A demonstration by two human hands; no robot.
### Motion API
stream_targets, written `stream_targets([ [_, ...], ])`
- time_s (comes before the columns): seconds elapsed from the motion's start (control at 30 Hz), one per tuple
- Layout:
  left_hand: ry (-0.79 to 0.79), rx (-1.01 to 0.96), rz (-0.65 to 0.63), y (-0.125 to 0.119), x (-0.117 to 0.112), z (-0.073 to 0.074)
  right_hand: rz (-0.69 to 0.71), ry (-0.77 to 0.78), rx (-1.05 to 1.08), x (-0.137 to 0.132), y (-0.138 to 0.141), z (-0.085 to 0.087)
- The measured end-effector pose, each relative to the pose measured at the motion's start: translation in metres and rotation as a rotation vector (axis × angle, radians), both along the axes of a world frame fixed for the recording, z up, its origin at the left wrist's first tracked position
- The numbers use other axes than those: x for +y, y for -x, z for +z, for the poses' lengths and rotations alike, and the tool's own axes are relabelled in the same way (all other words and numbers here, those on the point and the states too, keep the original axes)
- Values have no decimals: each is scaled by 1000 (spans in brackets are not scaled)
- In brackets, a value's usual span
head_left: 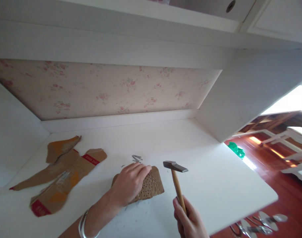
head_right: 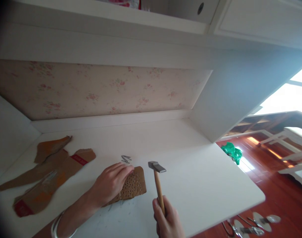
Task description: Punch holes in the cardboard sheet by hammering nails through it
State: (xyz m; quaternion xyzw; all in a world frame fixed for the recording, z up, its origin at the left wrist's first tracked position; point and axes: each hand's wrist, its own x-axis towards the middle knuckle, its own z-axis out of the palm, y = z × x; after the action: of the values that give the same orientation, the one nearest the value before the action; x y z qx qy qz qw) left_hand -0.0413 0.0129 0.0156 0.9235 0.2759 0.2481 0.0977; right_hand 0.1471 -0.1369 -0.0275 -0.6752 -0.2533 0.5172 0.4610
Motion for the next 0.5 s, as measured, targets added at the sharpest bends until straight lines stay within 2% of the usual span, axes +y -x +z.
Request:
stream_targets([
  [0.23,-13,-21,19,2,6,2,29,-27,-4,2,1,4],
  [0.5,-7,9,25,-4,0,1,54,-32,-6,0,1,-2],
])
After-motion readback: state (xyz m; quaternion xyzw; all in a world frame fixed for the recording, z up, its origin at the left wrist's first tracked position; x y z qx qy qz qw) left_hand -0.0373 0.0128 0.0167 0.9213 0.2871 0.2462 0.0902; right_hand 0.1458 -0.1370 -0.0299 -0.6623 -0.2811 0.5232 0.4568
